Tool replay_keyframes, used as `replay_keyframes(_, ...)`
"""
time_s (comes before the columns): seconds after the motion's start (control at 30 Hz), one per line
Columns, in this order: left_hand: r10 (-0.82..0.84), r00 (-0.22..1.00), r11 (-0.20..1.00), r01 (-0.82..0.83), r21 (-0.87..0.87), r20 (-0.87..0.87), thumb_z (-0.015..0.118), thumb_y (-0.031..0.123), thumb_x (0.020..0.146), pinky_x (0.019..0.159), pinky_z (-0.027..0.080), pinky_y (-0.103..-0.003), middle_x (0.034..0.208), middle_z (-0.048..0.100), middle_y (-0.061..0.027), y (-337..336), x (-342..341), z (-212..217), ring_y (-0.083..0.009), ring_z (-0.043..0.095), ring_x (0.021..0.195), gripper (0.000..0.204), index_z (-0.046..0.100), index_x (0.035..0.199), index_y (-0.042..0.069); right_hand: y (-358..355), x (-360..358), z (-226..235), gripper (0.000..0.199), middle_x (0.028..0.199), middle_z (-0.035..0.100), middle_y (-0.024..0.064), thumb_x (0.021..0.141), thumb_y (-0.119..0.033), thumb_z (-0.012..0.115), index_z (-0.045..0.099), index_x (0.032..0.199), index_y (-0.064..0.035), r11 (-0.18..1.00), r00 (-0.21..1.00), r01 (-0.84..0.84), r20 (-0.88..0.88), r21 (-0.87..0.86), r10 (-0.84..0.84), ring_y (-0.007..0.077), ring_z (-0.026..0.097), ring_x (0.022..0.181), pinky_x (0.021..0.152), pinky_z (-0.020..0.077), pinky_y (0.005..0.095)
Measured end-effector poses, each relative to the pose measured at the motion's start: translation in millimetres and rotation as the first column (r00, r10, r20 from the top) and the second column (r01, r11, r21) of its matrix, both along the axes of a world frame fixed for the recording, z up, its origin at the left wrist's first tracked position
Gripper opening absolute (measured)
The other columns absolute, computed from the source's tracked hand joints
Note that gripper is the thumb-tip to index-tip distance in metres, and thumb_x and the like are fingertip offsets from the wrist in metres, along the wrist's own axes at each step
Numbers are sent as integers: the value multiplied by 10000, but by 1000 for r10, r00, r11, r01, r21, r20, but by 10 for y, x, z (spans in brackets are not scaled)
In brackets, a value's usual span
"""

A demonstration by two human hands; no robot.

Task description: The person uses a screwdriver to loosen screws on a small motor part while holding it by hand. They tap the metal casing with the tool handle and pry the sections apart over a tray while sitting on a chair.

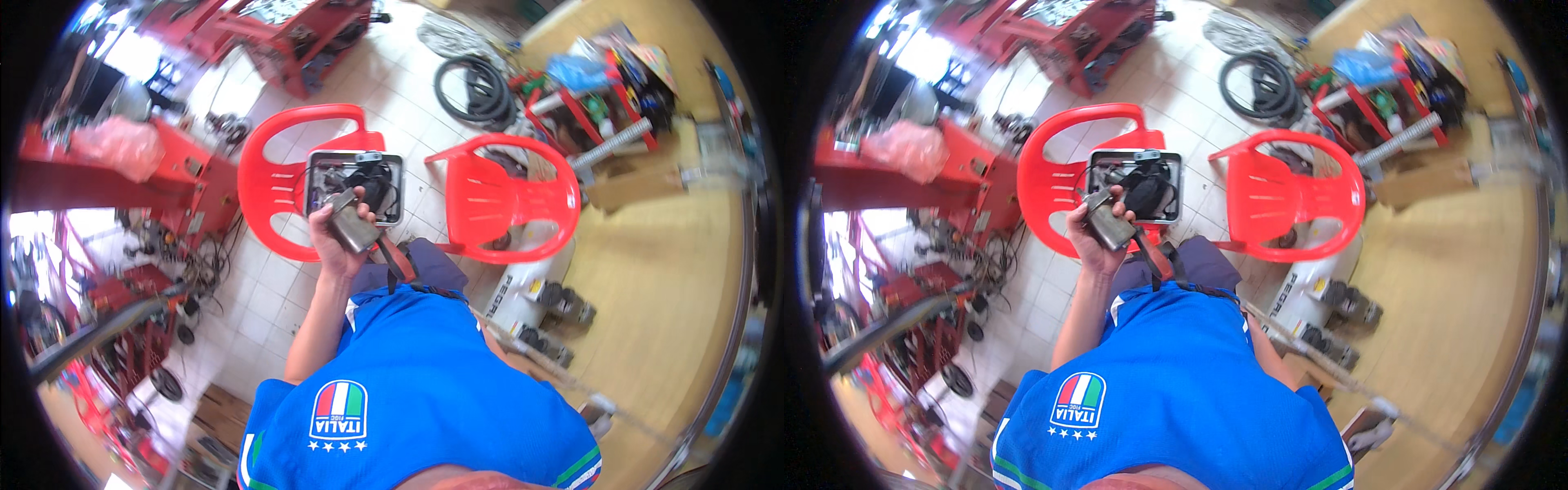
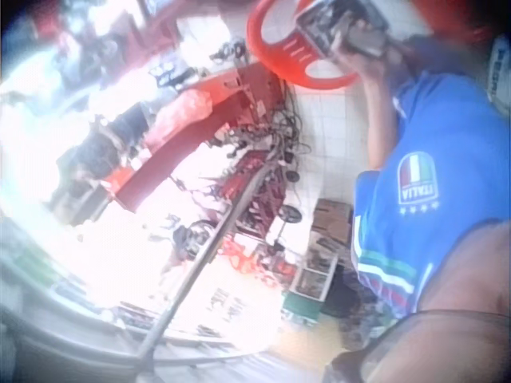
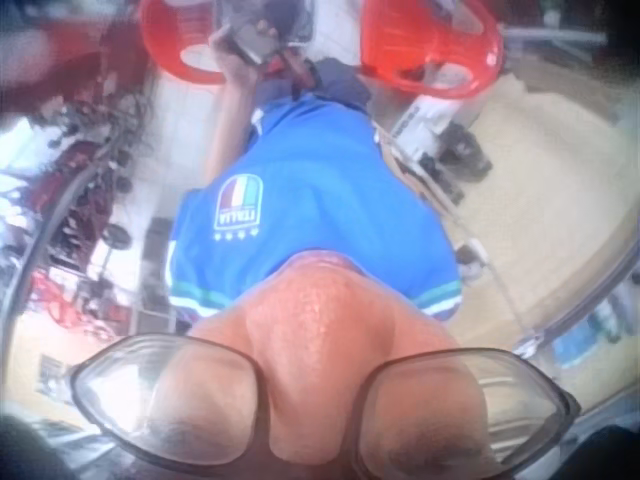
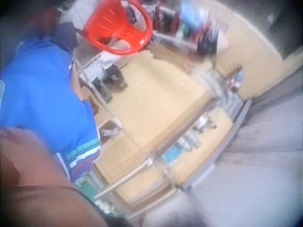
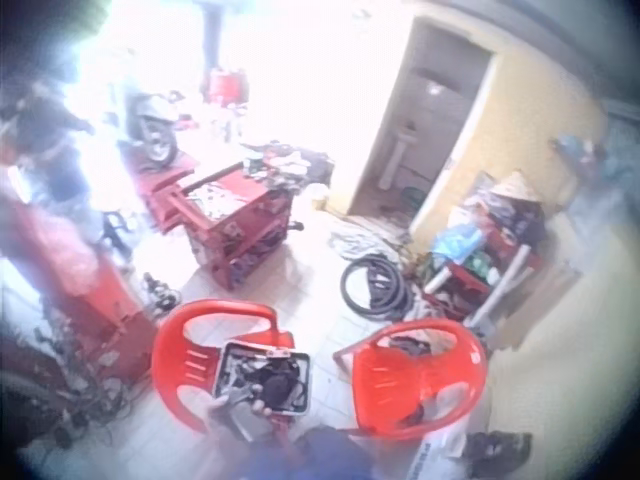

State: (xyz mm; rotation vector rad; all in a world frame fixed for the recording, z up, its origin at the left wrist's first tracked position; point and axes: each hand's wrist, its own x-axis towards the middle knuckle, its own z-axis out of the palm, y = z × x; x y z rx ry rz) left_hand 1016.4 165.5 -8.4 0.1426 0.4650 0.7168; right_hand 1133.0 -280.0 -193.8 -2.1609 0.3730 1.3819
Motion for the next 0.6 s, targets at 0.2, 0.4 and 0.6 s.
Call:
replay_keyframes(0.2, 264, 964, 958, -257, -125, 43, 561, 338, 854, 778, 503, -374, 1149, 613, -174, 179, -107, -64, -227, 580, 832, 372, 544, 1121, 80, 616, 847, 428, 514, 898, 708, 101, 930, -543, 594, 675, 1060, -51, 994, 949, 60, -315, 94, -27, 187, 671, 819, 708, 526, 352)
replay_keyframes(0.4, 493, 870, 869, -493, -42, -23, 550, 416, 842, 787, 446, -350, 918, 574, -113, 155, 17, -110, -176, 538, 804, 600, 540, 1196, -68, 1358, 2060, 657, 552, 926, 716, 97, 924, -593, 567, 679, 1063, -70, 996, 822, 66, -569, 54, -23, 201, 674, 854, 739, 534, 372)
replay_keyframes(0.6, 810, 558, 556, -828, -66, -182, 550, 405, 842, 785, 429, -382, 1173, 593, -178, -126, 663, -516, -174, 542, 805, 565, 538, 1210, -24, 2100, 3608, 650, 589, 1020, 713, 102, 917, -636, 547, 679, 1094, -90, 925, 742, -284, -668, -254, 44, 225, 664, 920, 825, 522, 395)
